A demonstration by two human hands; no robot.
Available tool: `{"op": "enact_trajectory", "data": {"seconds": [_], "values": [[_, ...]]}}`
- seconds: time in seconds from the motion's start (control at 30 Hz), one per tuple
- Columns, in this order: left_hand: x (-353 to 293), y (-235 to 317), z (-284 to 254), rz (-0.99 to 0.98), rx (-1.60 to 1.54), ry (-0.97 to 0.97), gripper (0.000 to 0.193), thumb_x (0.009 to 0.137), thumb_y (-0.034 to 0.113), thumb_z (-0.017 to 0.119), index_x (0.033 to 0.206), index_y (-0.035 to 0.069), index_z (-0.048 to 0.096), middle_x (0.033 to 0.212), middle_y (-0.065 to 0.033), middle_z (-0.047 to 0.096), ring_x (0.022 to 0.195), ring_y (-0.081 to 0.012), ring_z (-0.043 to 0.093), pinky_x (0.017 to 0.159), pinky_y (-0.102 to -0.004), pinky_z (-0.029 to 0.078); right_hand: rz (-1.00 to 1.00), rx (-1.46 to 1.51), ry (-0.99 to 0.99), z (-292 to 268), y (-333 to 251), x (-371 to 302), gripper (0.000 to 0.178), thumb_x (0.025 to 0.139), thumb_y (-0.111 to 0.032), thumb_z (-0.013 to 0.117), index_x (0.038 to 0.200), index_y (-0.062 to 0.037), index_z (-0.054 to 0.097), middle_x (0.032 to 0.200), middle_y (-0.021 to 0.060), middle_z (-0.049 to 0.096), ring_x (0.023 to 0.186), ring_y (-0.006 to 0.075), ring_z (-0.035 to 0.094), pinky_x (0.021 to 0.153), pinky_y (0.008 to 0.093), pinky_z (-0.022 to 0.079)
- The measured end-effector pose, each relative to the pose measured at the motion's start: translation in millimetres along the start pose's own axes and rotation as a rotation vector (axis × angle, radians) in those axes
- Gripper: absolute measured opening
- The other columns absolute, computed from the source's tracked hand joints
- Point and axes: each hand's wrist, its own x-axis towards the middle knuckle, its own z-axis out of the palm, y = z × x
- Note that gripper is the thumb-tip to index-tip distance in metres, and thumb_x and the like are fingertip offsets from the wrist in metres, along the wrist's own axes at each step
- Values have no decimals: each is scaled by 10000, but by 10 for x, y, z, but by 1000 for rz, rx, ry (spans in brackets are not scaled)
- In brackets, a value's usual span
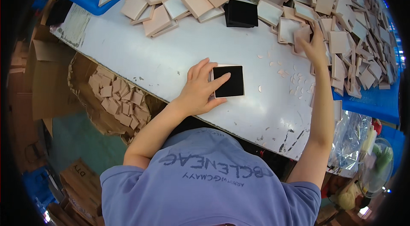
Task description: Assembling gift boxes by inserting foam pads and closing the boxes.
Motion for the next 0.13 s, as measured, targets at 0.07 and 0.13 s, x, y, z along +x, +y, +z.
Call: {"op": "enact_trajectory", "data": {"seconds": [0.07,0.13], "values": [[53,-38,47,10,-27,29,573,691,324,733,1204,142,553,1311,-204,348,1256,-387,291,1008,-493,241,7,47,-52,179,497,-36,785,665,-241,728,1314,21,373,1258,268,450,1176,378,439,997,405,352],[19,-109,91,28,-172,-9,656,694,360,733,1261,131,499,1356,-200,314,1280,-367,255,1030,-480,218,81,67,-125,275,441,-53,807,694,-282,722,1344,11,343,1306,264,415,1227,379,393,1031,390,320]]}}
